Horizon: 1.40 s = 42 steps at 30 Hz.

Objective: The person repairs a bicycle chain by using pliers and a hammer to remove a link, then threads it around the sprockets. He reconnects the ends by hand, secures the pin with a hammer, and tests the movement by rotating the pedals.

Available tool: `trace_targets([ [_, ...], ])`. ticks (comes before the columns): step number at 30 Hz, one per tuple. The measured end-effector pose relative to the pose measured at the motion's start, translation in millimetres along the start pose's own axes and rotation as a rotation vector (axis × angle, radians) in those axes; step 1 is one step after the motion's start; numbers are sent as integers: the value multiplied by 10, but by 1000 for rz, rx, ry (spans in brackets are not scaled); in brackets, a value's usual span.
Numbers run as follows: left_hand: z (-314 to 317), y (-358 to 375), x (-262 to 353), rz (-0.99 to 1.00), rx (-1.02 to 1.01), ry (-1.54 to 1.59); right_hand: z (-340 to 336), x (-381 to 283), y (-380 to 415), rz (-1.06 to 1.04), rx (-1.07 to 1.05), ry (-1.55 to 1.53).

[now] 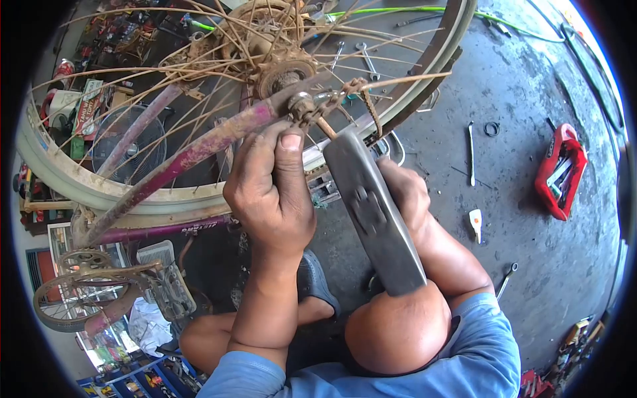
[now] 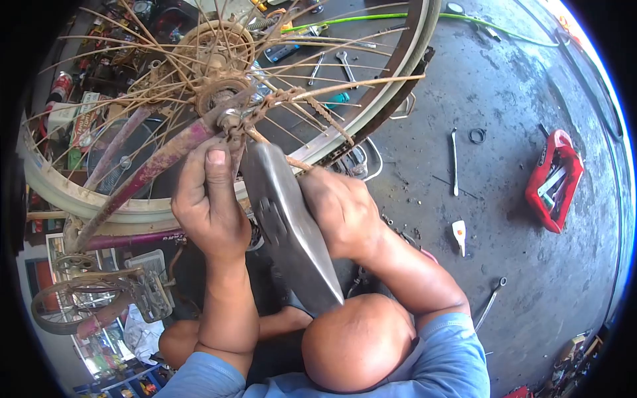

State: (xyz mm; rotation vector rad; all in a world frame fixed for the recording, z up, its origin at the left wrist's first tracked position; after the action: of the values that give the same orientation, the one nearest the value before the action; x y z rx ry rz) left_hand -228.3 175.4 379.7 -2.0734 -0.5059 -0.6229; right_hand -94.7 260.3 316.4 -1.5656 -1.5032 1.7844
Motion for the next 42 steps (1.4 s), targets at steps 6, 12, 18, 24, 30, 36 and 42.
trace_targets([
  [6, 10, 11, 99, 87, 6, -33, -22, -58, -97, -69, -4, -110],
  [12, 6, -13, 52, 85, 0, -15, 4, -32, 120, -50, -98, -71],
  [18, 12, 5, -35, 65, 62, 48, 42, 153, 58, 76, -21, 85],
  [24, 2, -12, 44, 85, 28, -95, 78, 50, -76, -5, -40, 2],
  [30, 6, -44, 45, 114, 46, -92, -19, -8, 17, -152, 38, -120],
  [36, -19, -46, -30, 32, 53, -111, 81, 164, 44, 75, -149, 40],
  [42, 15, -21, 88, 148, -47, -5, -327, 268, 214, 304, 135, 64],
])
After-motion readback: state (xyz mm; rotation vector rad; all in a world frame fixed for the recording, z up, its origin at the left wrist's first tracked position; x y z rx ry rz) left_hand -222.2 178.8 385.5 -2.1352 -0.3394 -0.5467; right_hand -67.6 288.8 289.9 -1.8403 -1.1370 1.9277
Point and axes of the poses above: each hand's wrist, its own y-axis away from the middle knuckle, its own z-axis out of the palm, x = y × z, the point moved 9 cm from there along -y, towards the middle knuckle, and after that the axes turned 1 degree about y, right-handed, at the moved point
